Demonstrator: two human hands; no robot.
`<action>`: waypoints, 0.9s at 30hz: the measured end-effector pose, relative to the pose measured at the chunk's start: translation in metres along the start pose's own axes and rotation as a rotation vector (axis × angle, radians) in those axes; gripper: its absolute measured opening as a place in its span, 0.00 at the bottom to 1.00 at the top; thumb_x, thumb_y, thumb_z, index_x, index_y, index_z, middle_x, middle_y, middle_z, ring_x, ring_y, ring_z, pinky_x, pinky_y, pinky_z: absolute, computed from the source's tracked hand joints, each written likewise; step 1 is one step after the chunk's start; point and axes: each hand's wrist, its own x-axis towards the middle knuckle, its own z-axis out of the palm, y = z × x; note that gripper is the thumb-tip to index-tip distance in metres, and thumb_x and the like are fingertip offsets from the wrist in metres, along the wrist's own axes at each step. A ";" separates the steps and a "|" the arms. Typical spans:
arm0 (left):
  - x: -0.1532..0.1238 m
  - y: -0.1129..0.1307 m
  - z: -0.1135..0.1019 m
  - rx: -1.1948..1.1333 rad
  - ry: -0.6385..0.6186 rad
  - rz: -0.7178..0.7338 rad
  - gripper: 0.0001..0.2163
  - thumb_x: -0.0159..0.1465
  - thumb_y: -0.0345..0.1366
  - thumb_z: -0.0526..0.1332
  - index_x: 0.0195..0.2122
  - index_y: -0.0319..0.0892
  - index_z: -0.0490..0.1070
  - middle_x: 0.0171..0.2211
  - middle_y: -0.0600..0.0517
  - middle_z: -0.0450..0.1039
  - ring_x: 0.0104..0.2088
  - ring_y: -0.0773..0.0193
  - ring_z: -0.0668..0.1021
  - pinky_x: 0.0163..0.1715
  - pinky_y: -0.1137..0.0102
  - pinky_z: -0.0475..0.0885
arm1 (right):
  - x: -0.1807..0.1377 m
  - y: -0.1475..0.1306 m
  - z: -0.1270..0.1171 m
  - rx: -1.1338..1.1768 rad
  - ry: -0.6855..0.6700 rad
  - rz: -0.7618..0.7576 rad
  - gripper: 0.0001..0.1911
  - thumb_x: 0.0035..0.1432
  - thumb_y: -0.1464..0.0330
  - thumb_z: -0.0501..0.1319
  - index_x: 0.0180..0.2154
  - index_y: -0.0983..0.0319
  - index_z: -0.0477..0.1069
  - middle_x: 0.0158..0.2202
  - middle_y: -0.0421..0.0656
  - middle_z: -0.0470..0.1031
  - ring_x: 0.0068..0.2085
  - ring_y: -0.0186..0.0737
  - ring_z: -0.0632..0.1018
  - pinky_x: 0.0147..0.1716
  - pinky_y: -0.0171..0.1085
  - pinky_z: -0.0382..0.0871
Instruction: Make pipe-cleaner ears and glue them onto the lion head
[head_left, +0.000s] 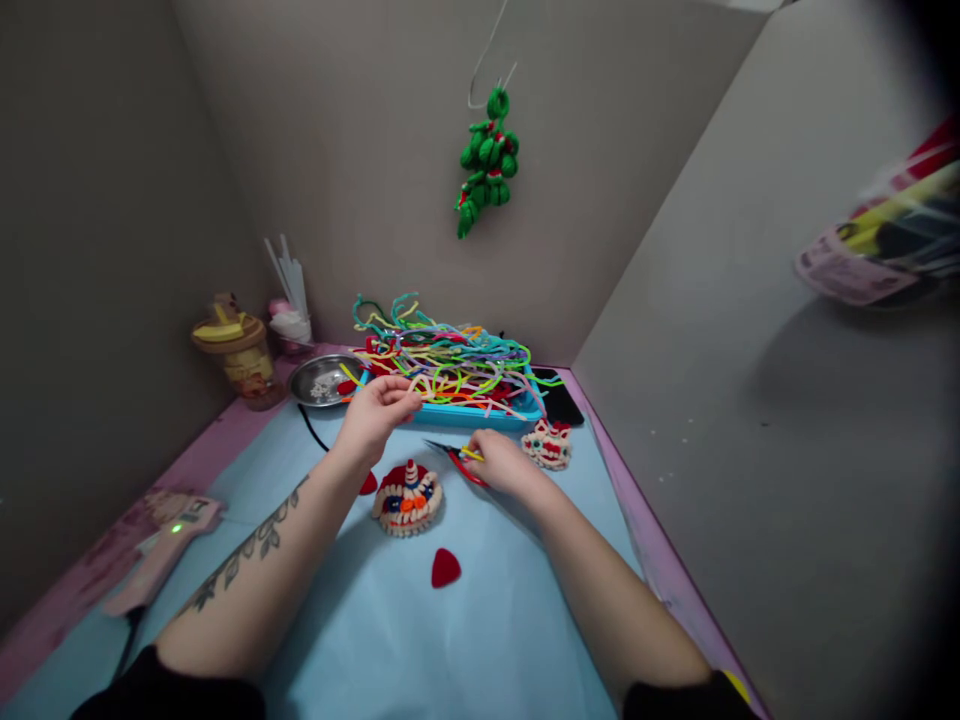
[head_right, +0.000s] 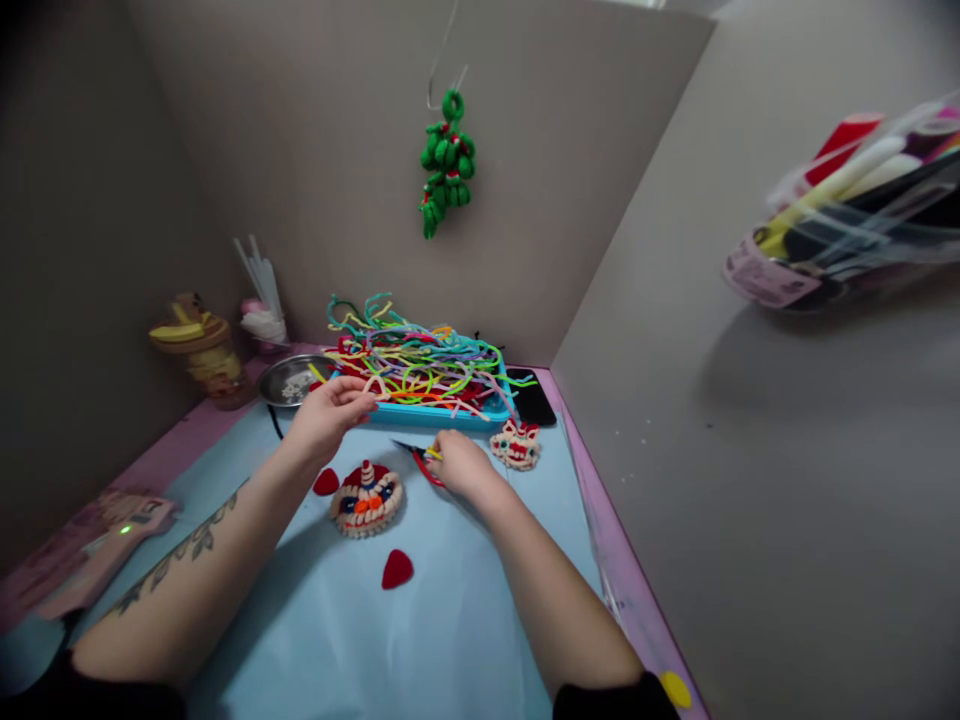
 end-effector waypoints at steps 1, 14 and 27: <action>-0.001 0.001 0.001 -0.032 -0.009 -0.031 0.21 0.40 0.41 0.74 0.33 0.39 0.69 0.24 0.54 0.75 0.24 0.67 0.75 0.25 0.74 0.66 | 0.000 0.001 -0.002 -0.033 -0.001 -0.012 0.06 0.51 0.69 0.64 0.32 0.64 0.70 0.38 0.48 0.75 0.40 0.42 0.74 0.38 0.36 0.64; -0.043 0.005 0.036 0.018 -0.199 -0.018 0.20 0.44 0.43 0.74 0.33 0.41 0.71 0.28 0.51 0.76 0.27 0.66 0.75 0.26 0.73 0.68 | -0.033 -0.040 -0.028 0.880 0.419 -0.184 0.12 0.54 0.59 0.60 0.26 0.61 0.67 0.25 0.38 0.68 0.28 0.34 0.68 0.30 0.34 0.63; -0.035 0.025 0.020 0.364 -0.431 0.133 0.10 0.55 0.42 0.65 0.23 0.42 0.75 0.24 0.51 0.73 0.26 0.63 0.73 0.26 0.71 0.67 | -0.034 -0.035 -0.034 0.675 0.244 -0.184 0.11 0.52 0.63 0.59 0.23 0.62 0.66 0.22 0.38 0.67 0.26 0.33 0.67 0.27 0.33 0.59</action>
